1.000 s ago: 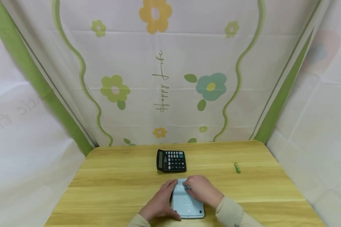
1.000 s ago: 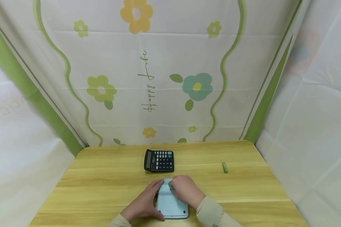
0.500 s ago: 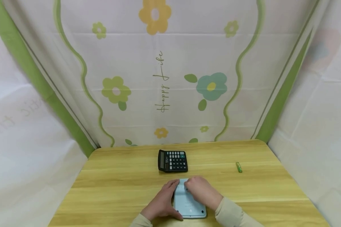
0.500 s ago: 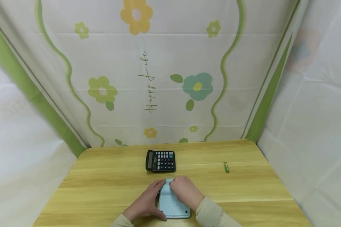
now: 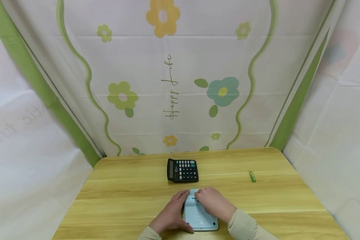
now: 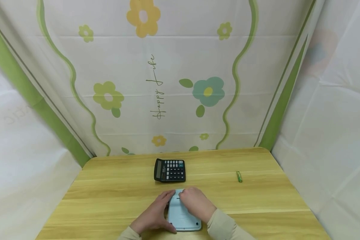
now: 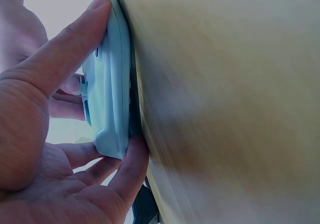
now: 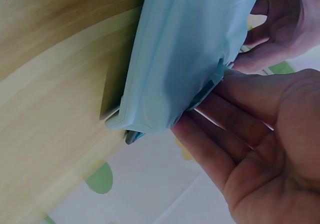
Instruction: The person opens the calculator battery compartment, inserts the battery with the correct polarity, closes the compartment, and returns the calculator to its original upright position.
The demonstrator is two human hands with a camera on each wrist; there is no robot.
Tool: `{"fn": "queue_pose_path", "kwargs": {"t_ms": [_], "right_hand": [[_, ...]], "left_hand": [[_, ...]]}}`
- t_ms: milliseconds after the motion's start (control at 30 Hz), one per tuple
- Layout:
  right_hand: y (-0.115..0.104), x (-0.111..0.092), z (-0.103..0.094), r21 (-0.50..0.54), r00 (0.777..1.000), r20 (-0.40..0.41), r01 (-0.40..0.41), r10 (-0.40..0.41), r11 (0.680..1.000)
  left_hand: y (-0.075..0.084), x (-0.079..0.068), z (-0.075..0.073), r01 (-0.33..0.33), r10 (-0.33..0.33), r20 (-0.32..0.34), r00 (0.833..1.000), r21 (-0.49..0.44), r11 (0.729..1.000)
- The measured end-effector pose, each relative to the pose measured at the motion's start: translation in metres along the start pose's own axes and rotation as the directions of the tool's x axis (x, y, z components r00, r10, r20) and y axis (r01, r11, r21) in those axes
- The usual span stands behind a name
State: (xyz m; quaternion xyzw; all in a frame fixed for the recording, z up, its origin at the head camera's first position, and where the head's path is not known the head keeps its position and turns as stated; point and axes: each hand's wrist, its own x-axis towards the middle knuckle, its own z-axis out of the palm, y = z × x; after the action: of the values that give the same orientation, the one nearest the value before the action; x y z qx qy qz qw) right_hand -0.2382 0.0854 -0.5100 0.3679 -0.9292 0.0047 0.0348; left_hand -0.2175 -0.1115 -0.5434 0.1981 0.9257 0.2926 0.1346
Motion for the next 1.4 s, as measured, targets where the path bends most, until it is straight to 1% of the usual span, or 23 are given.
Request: {"fn": "queue_pose_path", "kwargs": {"t_ms": [167,267,400,533,767,1067,1233,1400], "right_hand": [[0.006,-0.001,-0.002,0.078,1.000,-0.002,-0.021,0.021,0.997],[0.010,-0.001,-0.003,0.133,1.000,0.010,-0.022,0.021,0.991],[0.014,0.000,-0.004,0.232,0.999,0.025,-0.026,0.021,0.972],[0.019,0.000,-0.003,0.286,1.000,0.001,-0.014,0.014,0.958],[0.022,0.003,-0.001,0.301,0.999,-0.052,0.009,0.007,0.953],[0.025,0.003,0.001,0.298,0.999,-0.053,0.011,0.005,0.954],[0.029,0.003,0.003,0.317,0.997,-0.077,0.024,0.000,0.948],[0.036,0.000,-0.001,0.361,0.996,-0.081,-0.008,0.039,0.932]], "left_hand": [[-0.001,0.002,0.002,0.006,-0.006,-0.009,1.000,0.010,1.000],[-0.002,0.003,0.003,0.004,-0.004,-0.012,1.000,0.010,1.000],[-0.004,0.002,0.003,-0.001,0.001,-0.017,1.000,0.012,1.000],[-0.004,0.001,0.003,-0.006,0.006,-0.016,1.000,0.005,1.000],[-0.005,0.001,0.003,-0.011,0.011,-0.013,1.000,0.004,1.000],[-0.005,0.001,0.004,-0.023,0.024,-0.029,0.999,0.009,1.000],[-0.005,0.000,0.003,-0.029,0.029,-0.029,0.999,0.003,1.000],[-0.004,0.000,0.002,-0.015,0.015,-0.018,1.000,-0.002,1.000]]}}
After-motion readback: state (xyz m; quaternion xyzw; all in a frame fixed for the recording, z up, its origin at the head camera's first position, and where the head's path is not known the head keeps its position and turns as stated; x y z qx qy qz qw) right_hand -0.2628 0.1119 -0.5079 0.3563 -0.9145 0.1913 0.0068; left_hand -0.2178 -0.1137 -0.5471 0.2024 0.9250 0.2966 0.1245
